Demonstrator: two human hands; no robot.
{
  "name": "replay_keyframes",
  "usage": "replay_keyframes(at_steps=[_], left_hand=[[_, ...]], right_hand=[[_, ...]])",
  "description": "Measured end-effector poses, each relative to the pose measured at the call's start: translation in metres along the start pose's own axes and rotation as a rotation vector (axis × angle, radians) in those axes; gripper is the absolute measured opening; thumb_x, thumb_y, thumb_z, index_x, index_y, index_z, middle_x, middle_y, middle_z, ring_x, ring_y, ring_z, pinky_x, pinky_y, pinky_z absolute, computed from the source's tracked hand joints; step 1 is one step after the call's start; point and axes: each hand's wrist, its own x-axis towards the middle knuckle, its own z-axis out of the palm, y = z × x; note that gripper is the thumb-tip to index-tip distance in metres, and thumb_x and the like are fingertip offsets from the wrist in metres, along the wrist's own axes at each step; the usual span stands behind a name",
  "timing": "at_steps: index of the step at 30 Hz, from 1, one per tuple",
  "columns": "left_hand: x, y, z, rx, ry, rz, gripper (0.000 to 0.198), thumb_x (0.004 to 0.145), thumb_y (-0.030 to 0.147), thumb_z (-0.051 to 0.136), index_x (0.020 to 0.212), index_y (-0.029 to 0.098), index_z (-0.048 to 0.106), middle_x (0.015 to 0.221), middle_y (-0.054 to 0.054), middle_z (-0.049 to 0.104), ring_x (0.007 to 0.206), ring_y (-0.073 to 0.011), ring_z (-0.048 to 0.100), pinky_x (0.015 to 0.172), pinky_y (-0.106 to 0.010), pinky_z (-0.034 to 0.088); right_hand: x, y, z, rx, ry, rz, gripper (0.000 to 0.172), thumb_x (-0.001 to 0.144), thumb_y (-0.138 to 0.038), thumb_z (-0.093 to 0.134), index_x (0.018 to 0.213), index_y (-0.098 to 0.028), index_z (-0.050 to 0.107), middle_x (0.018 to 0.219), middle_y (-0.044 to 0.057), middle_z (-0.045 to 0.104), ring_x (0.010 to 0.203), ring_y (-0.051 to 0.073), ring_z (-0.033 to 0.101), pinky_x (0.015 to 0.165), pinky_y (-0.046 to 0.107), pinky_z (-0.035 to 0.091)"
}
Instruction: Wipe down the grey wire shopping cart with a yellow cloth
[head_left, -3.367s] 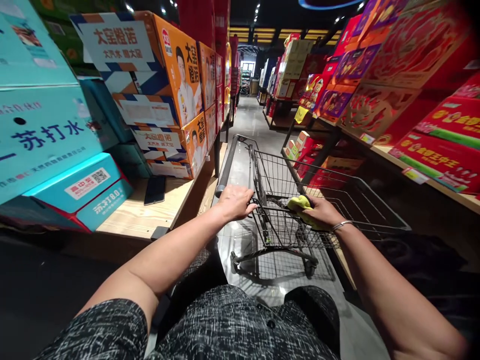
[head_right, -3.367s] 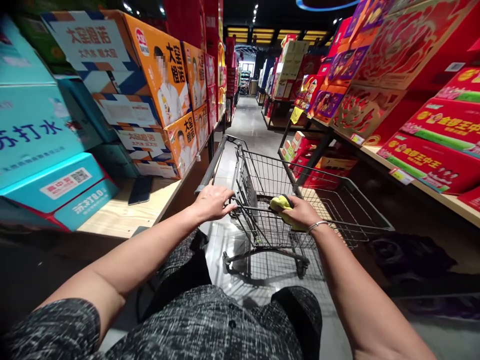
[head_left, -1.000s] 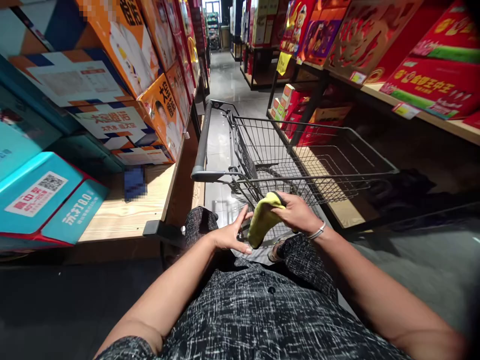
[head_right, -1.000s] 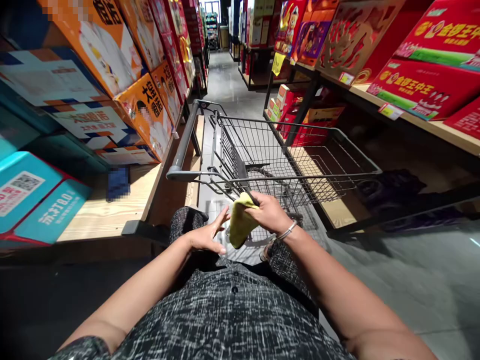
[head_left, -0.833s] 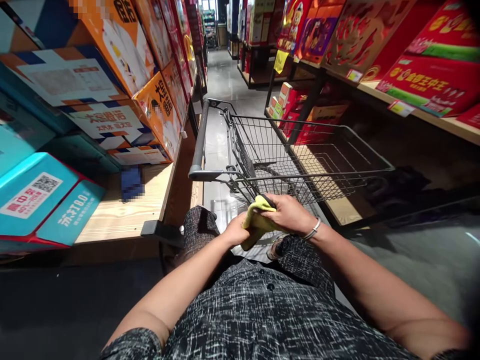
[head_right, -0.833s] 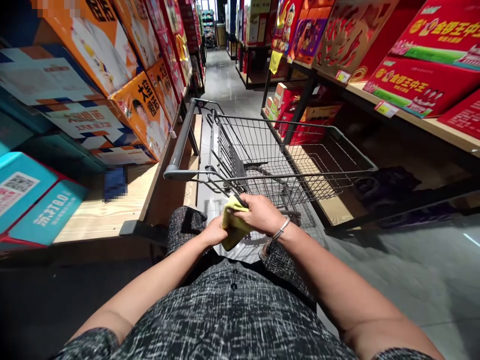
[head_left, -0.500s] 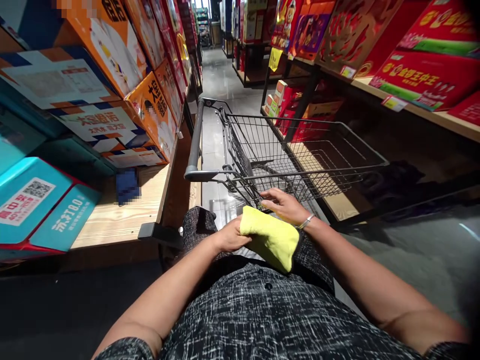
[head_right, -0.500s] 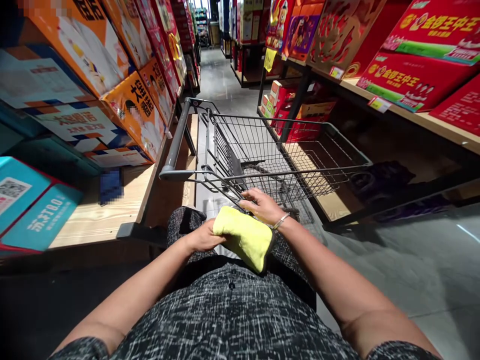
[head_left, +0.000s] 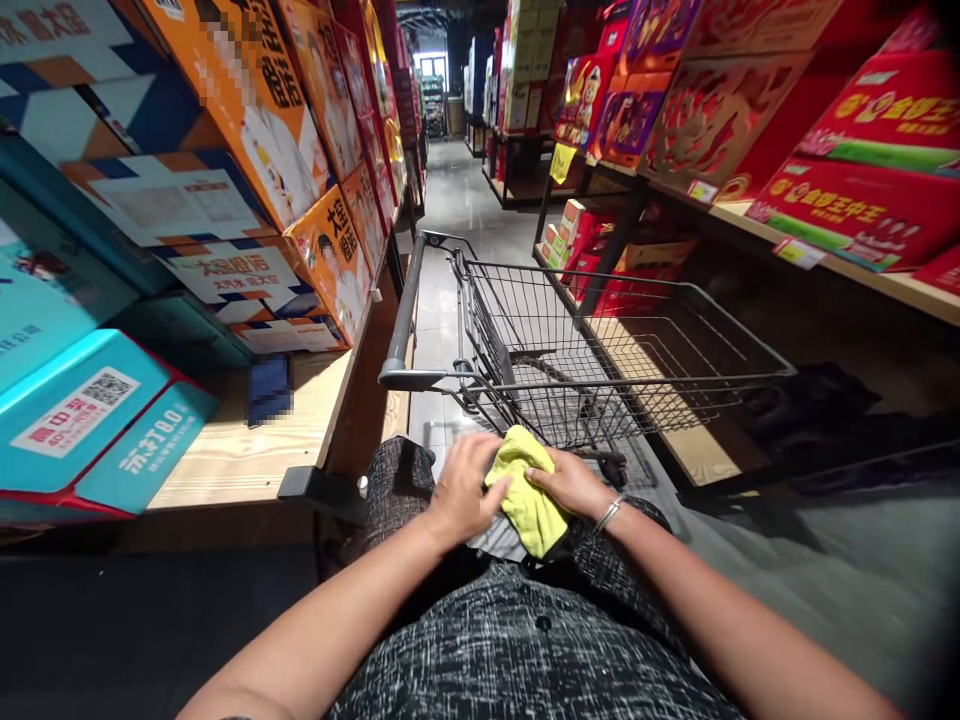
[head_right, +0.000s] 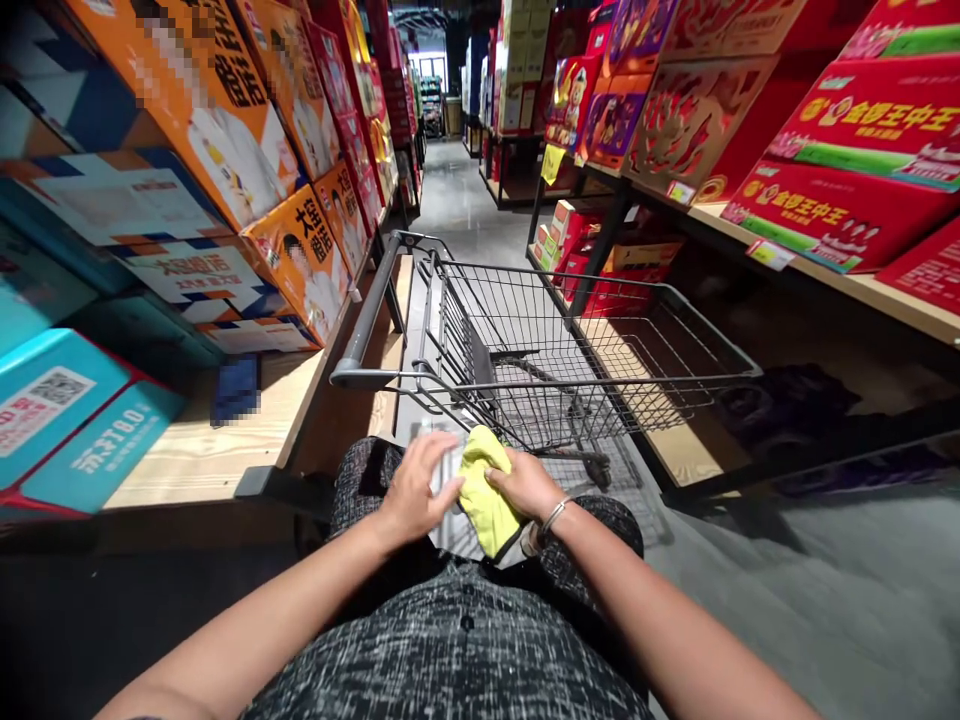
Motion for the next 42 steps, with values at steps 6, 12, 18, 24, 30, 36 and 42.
replay_keyframes(at_steps=[6, 12, 18, 24, 30, 36, 42], left_hand=[[-0.001, -0.001, 0.005, -0.154, -0.452, -0.027, 0.122, 0.072, 0.058, 0.088, 0.168, 0.02, 0.023, 0.172, -0.024, 0.026, 0.158, -0.0429, 0.028, 0.126, -0.064, 0.031], [0.006, -0.004, 0.003, -0.375, -0.391, -0.065, 0.109, 0.07, 0.018, 0.077, 0.166, 0.023, 0.026, 0.159, -0.019, 0.047, 0.139, -0.0354, 0.054, 0.116, -0.052, 0.046], [0.016, 0.006, 0.001, -0.941, -0.34, -0.424, 0.065, 0.07, 0.02, 0.076, 0.133, 0.017, 0.059, 0.109, -0.006, 0.072, 0.093, -0.02, 0.068, 0.087, -0.035, 0.055], [0.02, 0.013, -0.003, -1.119, -0.327, -0.687, 0.056, 0.058, 0.014, 0.081, 0.113, 0.015, 0.069, 0.09, -0.002, 0.074, 0.079, -0.0169, 0.069, 0.079, -0.03, 0.054], [0.016, 0.018, 0.01, -1.41, -0.084, -0.886, 0.037, 0.062, 0.017, 0.083, 0.096, 0.02, 0.067, 0.08, -0.001, 0.071, 0.071, -0.0174, 0.068, 0.065, -0.028, 0.053], [0.017, 0.024, -0.006, -1.711, -0.344, -0.945, 0.032, 0.077, 0.039, 0.076, 0.101, 0.019, 0.071, 0.088, -0.006, 0.074, 0.082, -0.02, 0.072, 0.069, -0.029, 0.056], [0.01, 0.014, -0.028, -1.637, -0.463, -0.665, 0.053, 0.06, 0.042, 0.064, 0.101, 0.011, 0.075, 0.091, -0.015, 0.077, 0.086, -0.0282, 0.072, 0.075, -0.037, 0.056]], right_hand=[[-0.023, -0.027, 0.006, 0.537, -0.391, 0.049, 0.071, 0.056, -0.036, 0.089, 0.12, -0.019, 0.064, 0.1, 0.004, 0.076, 0.085, 0.02, 0.071, 0.074, 0.03, 0.057], [-0.022, -0.017, -0.001, 0.242, -0.143, -0.331, 0.049, 0.067, -0.034, 0.082, 0.112, -0.024, 0.063, 0.096, 0.002, 0.073, 0.086, 0.02, 0.069, 0.081, 0.035, 0.06], [-0.014, -0.021, -0.004, 0.016, 0.464, -0.59, 0.055, 0.074, -0.04, 0.084, 0.124, -0.028, 0.066, 0.12, 0.01, 0.07, 0.109, 0.027, 0.068, 0.097, 0.045, 0.06], [-0.009, -0.023, 0.007, 0.256, -0.087, -0.491, 0.051, 0.092, -0.047, 0.067, 0.137, -0.022, 0.066, 0.13, 0.015, 0.071, 0.119, 0.028, 0.071, 0.1, 0.048, 0.061], [-0.01, -0.002, 0.021, -0.354, 0.15, -1.24, 0.042, 0.1, -0.038, 0.06, 0.142, -0.034, 0.064, 0.147, 0.011, 0.063, 0.143, 0.029, 0.054, 0.116, 0.056, 0.048], [-0.013, -0.003, 0.022, -0.713, 0.244, -1.395, 0.055, 0.085, -0.046, 0.082, 0.138, -0.047, 0.064, 0.157, 0.004, 0.053, 0.156, 0.036, 0.032, 0.121, 0.07, 0.037], [-0.002, -0.029, 0.013, -0.661, 0.246, -1.511, 0.058, 0.088, -0.018, 0.079, 0.133, -0.051, 0.067, 0.143, -0.001, 0.063, 0.149, 0.026, 0.043, 0.113, 0.048, 0.056]])
